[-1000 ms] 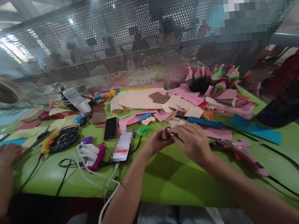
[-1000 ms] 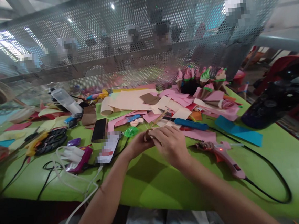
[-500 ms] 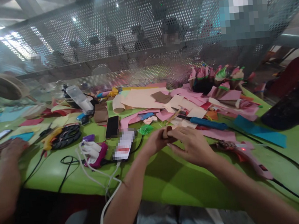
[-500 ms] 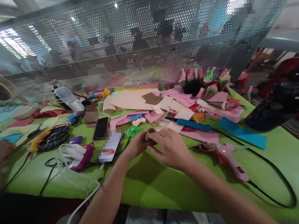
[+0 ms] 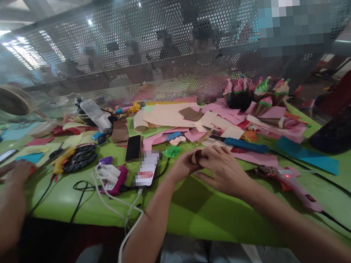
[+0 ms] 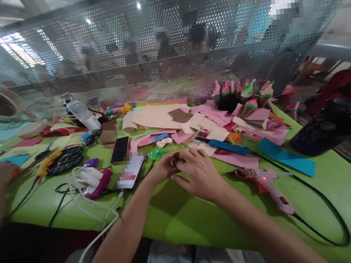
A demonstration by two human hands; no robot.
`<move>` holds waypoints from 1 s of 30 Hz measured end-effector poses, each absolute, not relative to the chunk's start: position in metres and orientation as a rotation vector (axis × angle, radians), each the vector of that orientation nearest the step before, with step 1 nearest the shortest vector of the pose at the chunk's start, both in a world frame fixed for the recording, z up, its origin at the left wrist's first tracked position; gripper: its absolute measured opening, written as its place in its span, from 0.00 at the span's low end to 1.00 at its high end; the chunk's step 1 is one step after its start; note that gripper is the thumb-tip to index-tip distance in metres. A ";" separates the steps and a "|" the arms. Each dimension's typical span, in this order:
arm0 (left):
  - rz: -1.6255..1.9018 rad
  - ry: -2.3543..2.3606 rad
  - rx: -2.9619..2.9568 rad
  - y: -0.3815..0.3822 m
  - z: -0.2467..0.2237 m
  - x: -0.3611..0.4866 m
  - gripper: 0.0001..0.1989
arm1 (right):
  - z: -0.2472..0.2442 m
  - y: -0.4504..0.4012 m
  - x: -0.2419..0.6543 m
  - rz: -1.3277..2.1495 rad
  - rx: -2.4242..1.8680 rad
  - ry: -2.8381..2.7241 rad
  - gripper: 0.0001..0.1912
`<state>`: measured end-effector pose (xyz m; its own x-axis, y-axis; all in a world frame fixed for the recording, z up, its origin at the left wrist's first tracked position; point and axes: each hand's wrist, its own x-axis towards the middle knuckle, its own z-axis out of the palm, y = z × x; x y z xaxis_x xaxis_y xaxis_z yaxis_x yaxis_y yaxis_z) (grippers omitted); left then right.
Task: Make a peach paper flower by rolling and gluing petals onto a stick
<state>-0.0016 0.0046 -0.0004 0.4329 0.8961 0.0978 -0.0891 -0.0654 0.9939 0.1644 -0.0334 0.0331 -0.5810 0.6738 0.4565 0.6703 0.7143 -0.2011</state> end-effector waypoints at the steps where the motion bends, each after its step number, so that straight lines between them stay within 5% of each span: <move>1: 0.965 0.778 1.373 0.005 0.000 -0.002 0.18 | 0.034 -0.033 0.165 0.059 -0.992 -2.386 0.11; 18: 0.985 0.862 1.475 0.008 -0.004 -0.005 0.15 | 0.031 -0.033 0.162 -0.034 -1.134 -2.429 0.10; 26: 0.987 0.786 1.358 0.008 -0.004 0.000 0.20 | 0.025 -0.022 0.160 0.360 -1.118 -2.171 0.17; 30: 1.012 0.815 1.376 0.008 -0.003 0.000 0.17 | 0.020 -0.018 0.162 0.415 -1.074 -2.064 0.11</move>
